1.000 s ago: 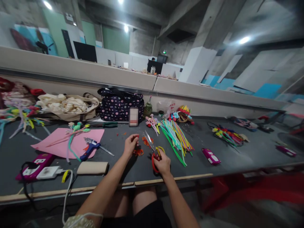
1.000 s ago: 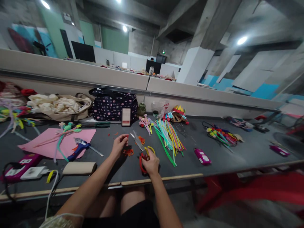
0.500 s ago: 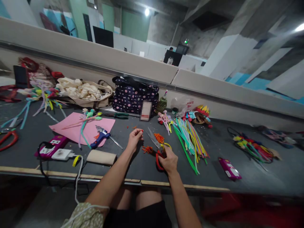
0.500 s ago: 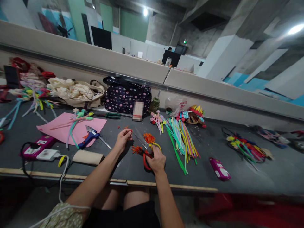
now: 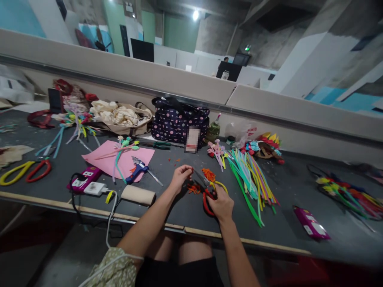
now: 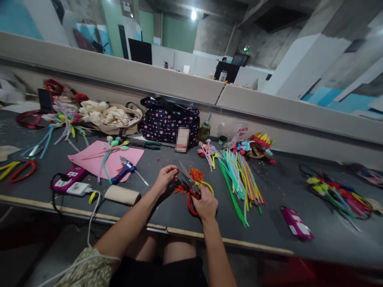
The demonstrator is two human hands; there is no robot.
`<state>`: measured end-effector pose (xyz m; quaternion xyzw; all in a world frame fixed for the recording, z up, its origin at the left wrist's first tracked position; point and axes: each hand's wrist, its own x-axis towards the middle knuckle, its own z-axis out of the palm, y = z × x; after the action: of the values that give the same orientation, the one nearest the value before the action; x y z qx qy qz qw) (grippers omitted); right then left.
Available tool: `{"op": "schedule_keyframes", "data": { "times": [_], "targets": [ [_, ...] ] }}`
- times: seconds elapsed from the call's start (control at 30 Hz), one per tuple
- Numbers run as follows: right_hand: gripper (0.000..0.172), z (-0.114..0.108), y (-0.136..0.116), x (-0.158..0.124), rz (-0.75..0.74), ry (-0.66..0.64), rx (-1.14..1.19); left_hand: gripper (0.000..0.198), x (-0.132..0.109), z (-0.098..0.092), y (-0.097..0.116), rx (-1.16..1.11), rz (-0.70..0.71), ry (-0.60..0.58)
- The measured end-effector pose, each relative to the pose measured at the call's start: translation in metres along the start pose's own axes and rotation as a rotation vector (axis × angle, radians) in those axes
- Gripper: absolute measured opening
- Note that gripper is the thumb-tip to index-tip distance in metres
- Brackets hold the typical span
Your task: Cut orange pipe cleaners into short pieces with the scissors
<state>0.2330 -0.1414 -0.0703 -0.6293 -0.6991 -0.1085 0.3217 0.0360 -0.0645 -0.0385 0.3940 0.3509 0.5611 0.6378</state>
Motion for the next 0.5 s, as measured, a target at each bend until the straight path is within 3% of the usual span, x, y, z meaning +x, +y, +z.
{"op": "schedule_keyframes", "data": {
  "times": [0.2, 0.5],
  "targets": [
    [0.041, 0.0009, 0.0001, -0.0004, -0.013, 0.008, -0.046, 0.029, 0.0013, -0.0013, -0.0053, -0.068, -0.018, -0.043],
    [0.04, 0.0012, 0.0026, -0.0029, -0.048, -0.012, -0.12, 0.031, -0.0036, 0.002, 0.004, -0.145, -0.056, 0.015]
  ]
}}
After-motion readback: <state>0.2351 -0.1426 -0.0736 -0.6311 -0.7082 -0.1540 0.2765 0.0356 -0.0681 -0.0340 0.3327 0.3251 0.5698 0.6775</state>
